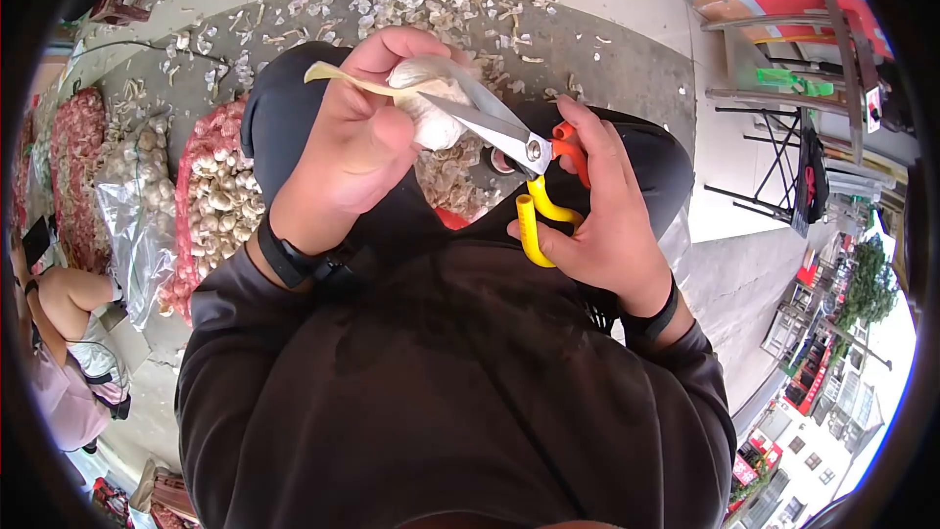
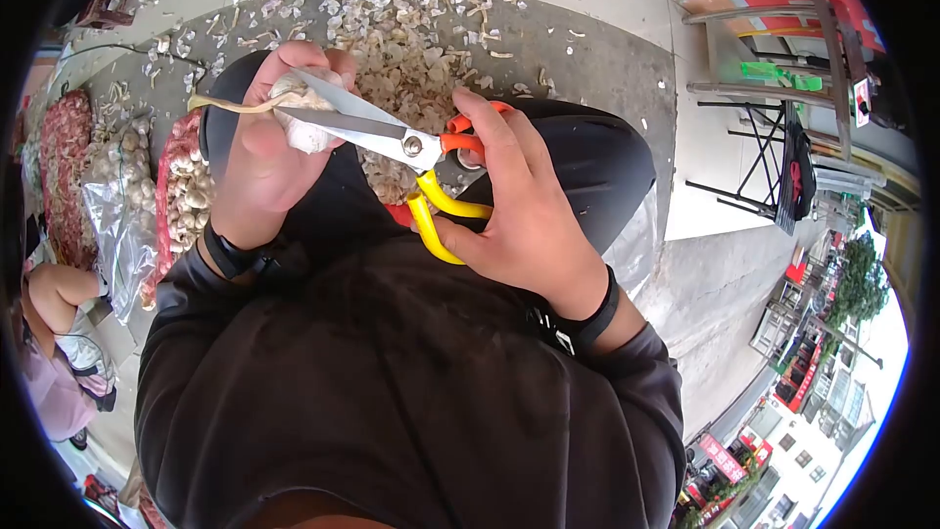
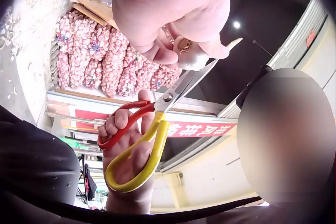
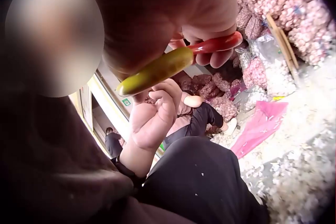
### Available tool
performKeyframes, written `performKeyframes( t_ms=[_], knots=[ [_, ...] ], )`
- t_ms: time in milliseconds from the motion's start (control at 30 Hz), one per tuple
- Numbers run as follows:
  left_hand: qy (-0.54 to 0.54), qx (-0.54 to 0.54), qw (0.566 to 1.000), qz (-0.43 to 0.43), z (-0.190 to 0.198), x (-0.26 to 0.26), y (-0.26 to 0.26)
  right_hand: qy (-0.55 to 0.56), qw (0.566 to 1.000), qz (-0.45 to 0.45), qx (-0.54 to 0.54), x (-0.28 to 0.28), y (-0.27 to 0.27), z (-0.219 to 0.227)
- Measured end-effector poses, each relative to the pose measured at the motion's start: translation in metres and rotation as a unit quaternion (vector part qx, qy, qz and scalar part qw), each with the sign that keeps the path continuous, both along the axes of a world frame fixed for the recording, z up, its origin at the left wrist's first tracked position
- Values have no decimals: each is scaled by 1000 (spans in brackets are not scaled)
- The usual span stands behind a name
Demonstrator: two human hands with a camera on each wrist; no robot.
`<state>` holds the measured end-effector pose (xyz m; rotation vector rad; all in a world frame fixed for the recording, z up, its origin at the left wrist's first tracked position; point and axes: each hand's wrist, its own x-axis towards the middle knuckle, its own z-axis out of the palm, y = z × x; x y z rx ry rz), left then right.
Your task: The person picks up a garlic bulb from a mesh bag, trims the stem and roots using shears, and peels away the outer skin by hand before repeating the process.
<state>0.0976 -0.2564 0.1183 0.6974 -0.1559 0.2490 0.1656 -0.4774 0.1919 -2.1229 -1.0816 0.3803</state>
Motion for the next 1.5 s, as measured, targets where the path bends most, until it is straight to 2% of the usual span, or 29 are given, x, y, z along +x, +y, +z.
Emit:
performKeyframes(
  t_ms=[100, 200, 333, 433, 633, 733, 833, 933, 1000, 1067, 1133, 1167, 1300, 1333, 1367, 1467, 1500],
  knots=[
    [15, 6, 1000, -10, -5, 1, 6, -8, 999, -14, -39, 0, 4, 2],
    [4, 39, 999, 33, -9, 2, 9, -13, 998, -2, -59, 1, 9, 1],
    [9, 24, 998, 49, -10, 0, 12, 3, 996, 11, -85, 2, 11, 0],
    [10, 38, 997, 71, -11, 0, 12, 11, 998, 15, -62, 3, 12, -7],
    [6, 84, 992, 95, -11, 1, 10, 93, 996, 9, -6, 1, 16, -22],
    [7, 133, 984, 117, -11, 1, 10, 108, 986, -28, -124, 1, 23, -6],
    [-7, 176, 978, 109, -10, 2, 9, 119, 992, -25, 21, 3, 13, -31],
    [31, 169, 982, 77, -10, 2, 8, 154, 963, -184, 118, 13, 7, -25],
    [81, 156, 983, 50, -11, 2, 9, -44, 966, -243, 75, 40, -16, -27],
    [84, 140, 986, 39, -10, 1, 8, -238, 928, -279, -60, 56, -42, -9],
    [77, 125, 989, 20, -13, 1, 8, -244, 888, -327, -210, 63, -68, 1],
    [68, 118, 991, 6, -17, 0, 10, -206, 879, -342, -261, 62, -83, 1],
    [36, 102, 994, -20, -18, 1, 9, -169, 879, -318, -313, 42, -129, -28],
    [35, 116, 993, 0, -16, 1, 5, -176, 882, -314, -306, 37, -138, -35],
    [34, 131, 991, 18, -11, 4, 0, -127, 889, -327, -294, 34, -143, -36],
    [34, 164, 986, 29, -5, 7, -5, -23, 868, -353, -349, 25, -131, -13],
    [34, 172, 984, 26, -3, 7, -6, -57, 868, -323, -373, 25, -136, -12]
  ],
)
